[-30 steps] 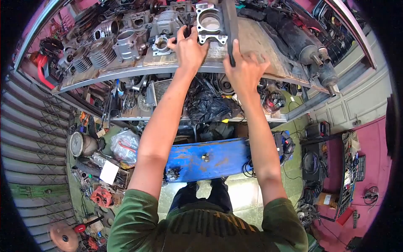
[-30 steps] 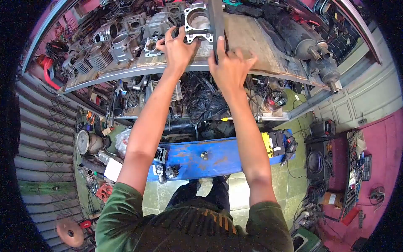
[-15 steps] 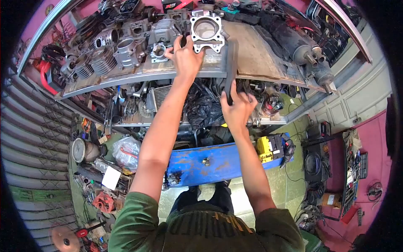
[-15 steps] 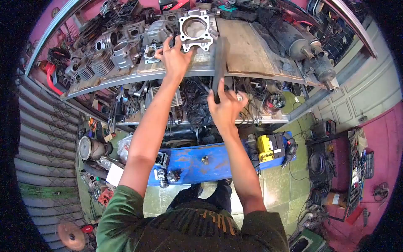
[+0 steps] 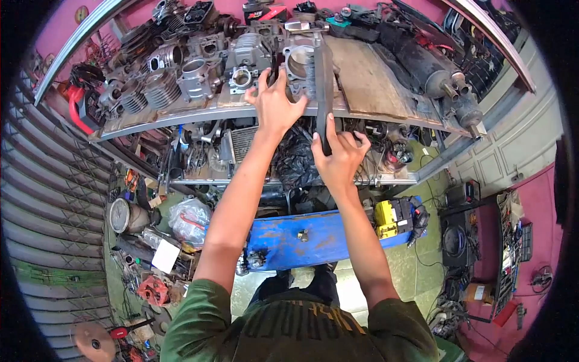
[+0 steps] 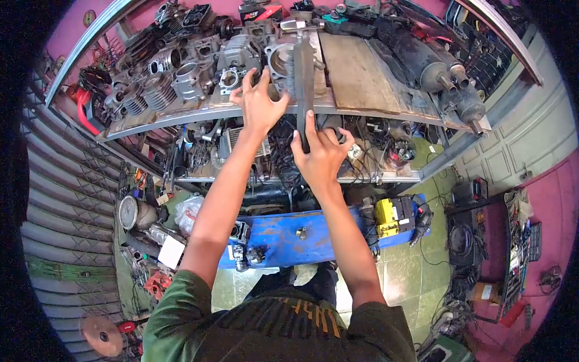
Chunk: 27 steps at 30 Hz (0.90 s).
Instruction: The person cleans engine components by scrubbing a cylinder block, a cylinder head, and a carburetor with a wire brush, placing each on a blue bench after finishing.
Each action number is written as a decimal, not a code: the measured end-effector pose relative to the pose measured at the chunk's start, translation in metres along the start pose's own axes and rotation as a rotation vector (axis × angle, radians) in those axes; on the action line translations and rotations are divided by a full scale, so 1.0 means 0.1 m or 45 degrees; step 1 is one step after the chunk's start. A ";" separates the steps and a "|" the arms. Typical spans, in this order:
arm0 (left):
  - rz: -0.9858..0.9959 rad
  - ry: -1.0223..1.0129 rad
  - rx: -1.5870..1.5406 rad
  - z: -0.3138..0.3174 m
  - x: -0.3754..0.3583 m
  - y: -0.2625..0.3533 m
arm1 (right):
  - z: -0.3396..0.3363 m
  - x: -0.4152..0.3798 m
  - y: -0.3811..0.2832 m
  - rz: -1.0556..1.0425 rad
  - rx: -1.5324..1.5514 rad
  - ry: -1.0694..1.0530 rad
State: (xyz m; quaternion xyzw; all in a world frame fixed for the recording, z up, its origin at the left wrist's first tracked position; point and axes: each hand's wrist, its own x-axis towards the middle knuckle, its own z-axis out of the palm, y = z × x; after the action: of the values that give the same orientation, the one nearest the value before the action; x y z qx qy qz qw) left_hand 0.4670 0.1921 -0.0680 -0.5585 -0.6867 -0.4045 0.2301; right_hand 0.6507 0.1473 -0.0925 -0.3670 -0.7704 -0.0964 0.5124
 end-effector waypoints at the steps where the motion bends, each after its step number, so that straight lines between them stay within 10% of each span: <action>1: 0.049 0.118 0.034 0.01 0.03 -0.02 | -0.02 0.00 0.01 0.008 0.012 -0.002; 8: 0.158 0.032 0.036 -0.38 0.63 -0.07 | -0.14 -0.07 0.07 0.006 0.044 -0.032; 17: 0.072 -0.929 -0.694 -0.35 1.46 -0.50 | -0.25 -0.07 0.16 0.003 0.140 -0.068; 27: 0.312 -0.332 -0.440 -0.25 1.16 -0.22 | -0.52 0.05 0.22 0.021 0.232 0.014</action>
State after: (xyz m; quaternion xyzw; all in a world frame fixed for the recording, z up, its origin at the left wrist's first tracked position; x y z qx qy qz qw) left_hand 0.4115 0.2379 0.0287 -0.7160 -0.5584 -0.4097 0.0880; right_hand 0.7017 0.1384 -0.0693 -0.3247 -0.7701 -0.0239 0.5486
